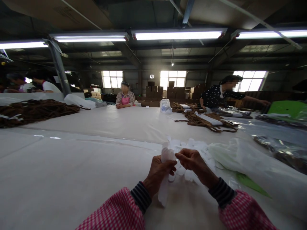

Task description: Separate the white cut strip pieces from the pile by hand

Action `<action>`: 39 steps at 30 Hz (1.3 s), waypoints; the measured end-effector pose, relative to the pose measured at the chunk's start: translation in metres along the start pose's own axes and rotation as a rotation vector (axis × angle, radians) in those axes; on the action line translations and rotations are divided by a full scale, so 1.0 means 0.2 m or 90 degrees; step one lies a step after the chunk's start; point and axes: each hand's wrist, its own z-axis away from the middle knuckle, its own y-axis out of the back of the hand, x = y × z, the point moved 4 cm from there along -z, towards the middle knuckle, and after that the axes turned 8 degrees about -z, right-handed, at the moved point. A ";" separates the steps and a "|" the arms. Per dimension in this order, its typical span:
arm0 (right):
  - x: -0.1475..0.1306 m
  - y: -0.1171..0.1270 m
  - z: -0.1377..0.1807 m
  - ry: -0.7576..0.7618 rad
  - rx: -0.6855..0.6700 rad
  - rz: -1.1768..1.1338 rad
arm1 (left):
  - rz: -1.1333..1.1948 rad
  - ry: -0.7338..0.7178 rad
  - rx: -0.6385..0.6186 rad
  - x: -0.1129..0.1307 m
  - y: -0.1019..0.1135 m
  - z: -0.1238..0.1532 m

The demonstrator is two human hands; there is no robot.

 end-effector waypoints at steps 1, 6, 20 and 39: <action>0.00 -0.03 0.01 0.003 -0.017 -0.016 | -0.001 -0.001 0.000 0.00 0.00 0.00; 0.03 -0.06 0.02 0.024 -0.040 -0.044 | -0.005 0.014 0.003 0.00 0.00 0.00; 0.08 0.12 -0.03 -0.030 0.021 -0.166 | 0.017 0.066 -0.058 0.01 -0.01 0.01; 0.00 0.00 0.02 0.003 -0.088 -0.072 | -0.029 -0.043 0.016 0.06 0.02 0.01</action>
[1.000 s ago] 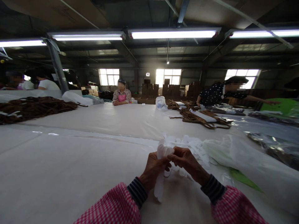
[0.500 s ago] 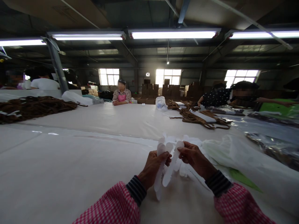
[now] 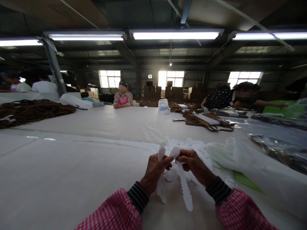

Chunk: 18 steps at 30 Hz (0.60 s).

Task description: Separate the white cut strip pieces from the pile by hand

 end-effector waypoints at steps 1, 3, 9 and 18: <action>0.00 -0.01 0.00 0.006 -0.013 -0.014 | -0.008 0.002 0.010 0.00 0.01 0.00; -0.01 -0.03 0.00 0.013 -0.028 -0.041 | -0.032 0.004 0.025 0.00 0.02 -0.01; 0.00 0.00 -0.03 0.007 0.078 0.080 | -0.048 0.061 -0.055 -0.05 0.01 -0.03; 0.01 0.40 -0.06 0.043 0.317 0.286 | 0.046 0.151 -0.007 -0.04 0.04 -0.03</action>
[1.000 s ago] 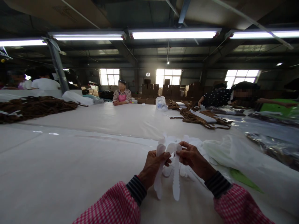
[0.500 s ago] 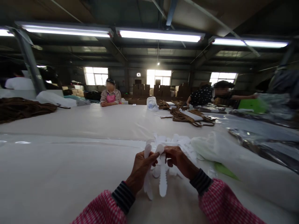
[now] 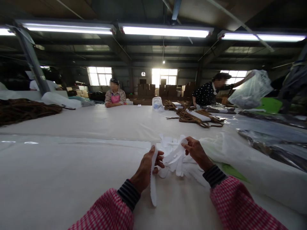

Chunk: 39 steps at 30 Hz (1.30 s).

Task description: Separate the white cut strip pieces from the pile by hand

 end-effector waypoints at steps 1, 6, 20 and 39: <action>0.00 0.02 0.00 0.037 0.018 0.048 | 0.007 -0.022 -0.016 0.00 0.00 0.00; -0.10 -0.06 0.08 0.231 0.055 0.227 | 0.025 -0.089 -0.027 0.01 -0.01 0.00; -0.13 -0.47 0.35 -0.036 -0.275 -0.263 | 0.150 -0.124 -0.113 0.01 -0.10 0.06; -0.10 -0.34 0.24 -0.082 -0.250 -0.310 | -0.078 -0.123 -0.039 0.02 -0.04 0.02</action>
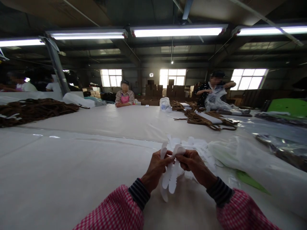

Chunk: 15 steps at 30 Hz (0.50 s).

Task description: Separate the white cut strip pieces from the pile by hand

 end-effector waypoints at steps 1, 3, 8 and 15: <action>0.00 0.00 0.00 -0.002 -0.003 0.002 | 0.006 -0.001 0.003 0.00 0.00 0.00; -0.01 -0.01 0.00 -0.004 -0.012 0.006 | 0.031 -0.003 0.030 0.01 0.01 -0.01; -0.04 0.06 0.00 -0.018 0.108 0.015 | 0.067 0.027 0.123 0.03 0.05 -0.01; -0.06 0.01 0.01 -0.018 -0.035 0.033 | 0.007 -0.013 0.026 0.02 0.00 0.00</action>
